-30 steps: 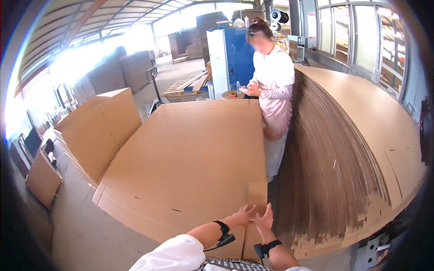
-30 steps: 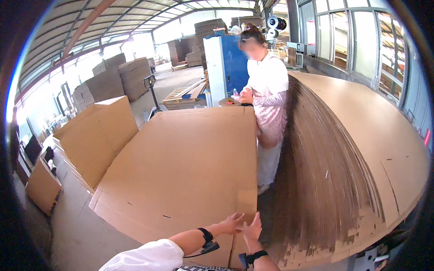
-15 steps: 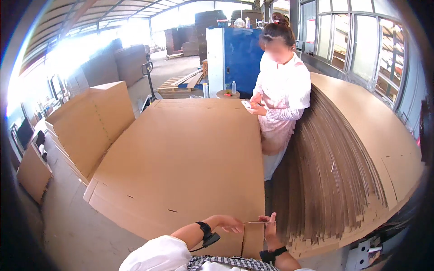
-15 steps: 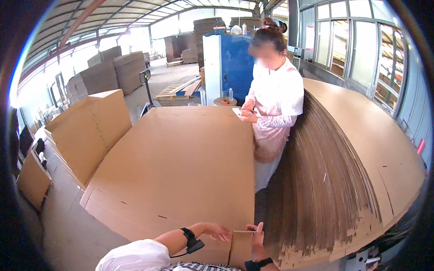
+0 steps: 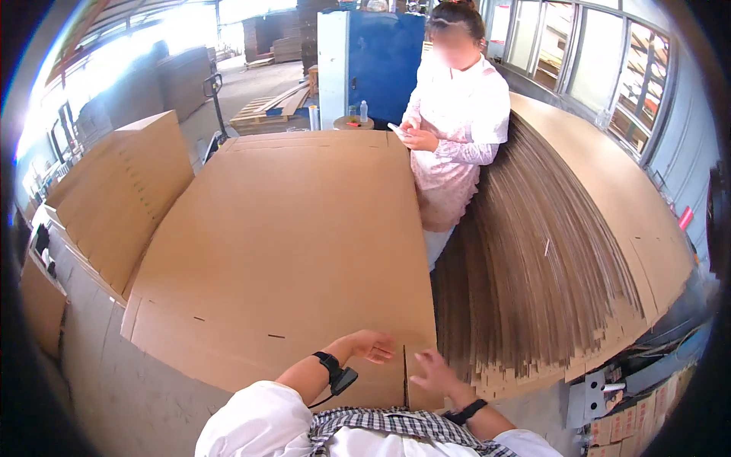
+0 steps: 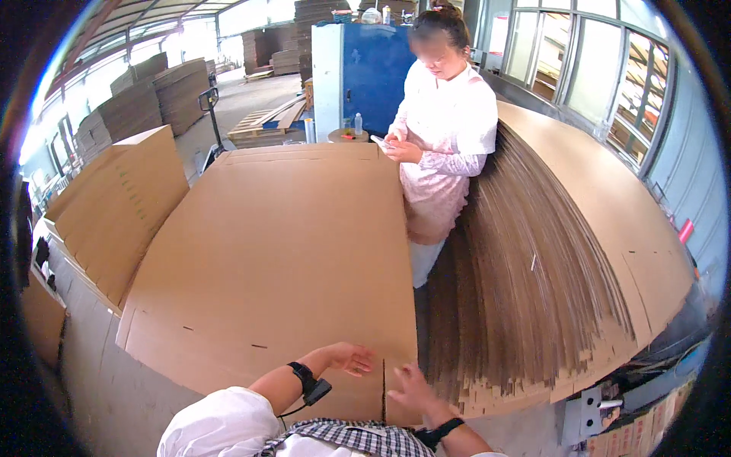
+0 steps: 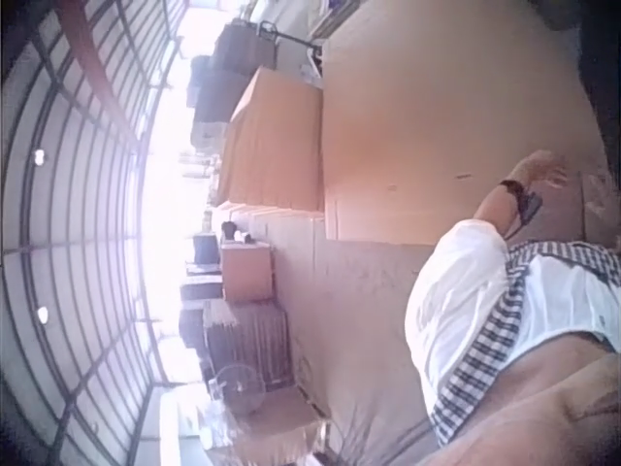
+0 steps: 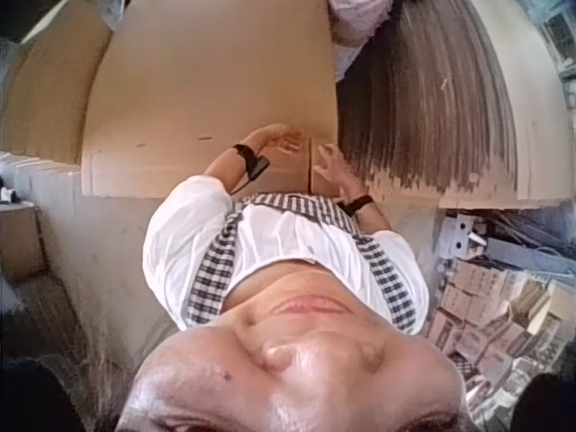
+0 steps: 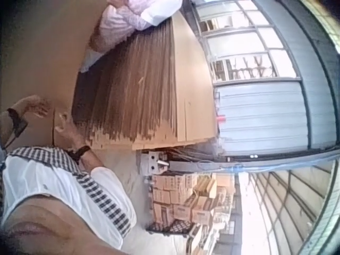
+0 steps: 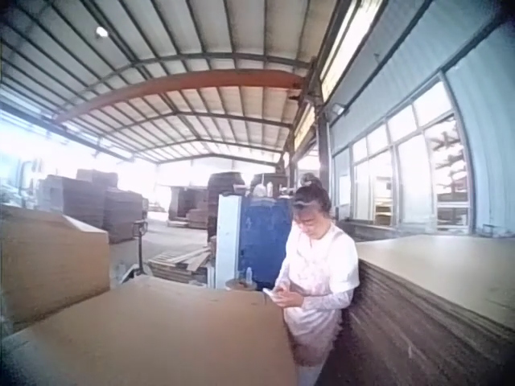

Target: The recorder is assembling large cardboard sheets into box components, folding edges, and using a utility knife to trim or score the material in a manufacturing environment.

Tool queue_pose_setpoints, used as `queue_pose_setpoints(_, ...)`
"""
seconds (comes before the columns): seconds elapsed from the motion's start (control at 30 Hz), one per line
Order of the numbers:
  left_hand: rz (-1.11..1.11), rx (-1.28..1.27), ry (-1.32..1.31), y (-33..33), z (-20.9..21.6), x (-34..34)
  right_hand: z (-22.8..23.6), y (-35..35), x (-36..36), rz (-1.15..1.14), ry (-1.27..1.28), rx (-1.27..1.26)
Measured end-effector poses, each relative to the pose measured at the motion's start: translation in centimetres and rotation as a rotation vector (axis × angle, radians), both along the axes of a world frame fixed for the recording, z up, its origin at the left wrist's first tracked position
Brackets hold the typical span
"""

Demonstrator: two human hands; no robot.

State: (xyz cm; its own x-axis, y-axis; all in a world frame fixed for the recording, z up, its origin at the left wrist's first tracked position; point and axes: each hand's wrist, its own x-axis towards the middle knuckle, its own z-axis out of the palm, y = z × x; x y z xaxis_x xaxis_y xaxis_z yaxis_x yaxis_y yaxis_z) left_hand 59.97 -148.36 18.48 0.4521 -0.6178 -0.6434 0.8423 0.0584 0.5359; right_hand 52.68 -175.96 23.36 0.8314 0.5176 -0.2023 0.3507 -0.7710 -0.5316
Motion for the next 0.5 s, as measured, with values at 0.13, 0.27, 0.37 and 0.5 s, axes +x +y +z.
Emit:
queue_pose_setpoints(0.13,0.040,0.103,0.057,-0.6,0.6,-0.1,-2.3,2.3,-2.8,-0.067,-0.328,-0.124)
queue_pose_setpoints(0.27,0.048,0.190,0.002,-1.6,1.3,-0.7,-3.0,1.8,-2.8,-0.089,-0.332,-0.079)
queue_pose_setpoints(0.37,0.078,0.188,-0.013,-0.8,1.8,-1.2,-1.8,2.5,-2.8,-0.071,-0.321,-0.044)
queue_pose_setpoints(0.5,0.106,0.152,-0.063,-0.1,0.9,-1.3,-0.6,3.2,-2.7,-0.048,-0.320,-0.025)
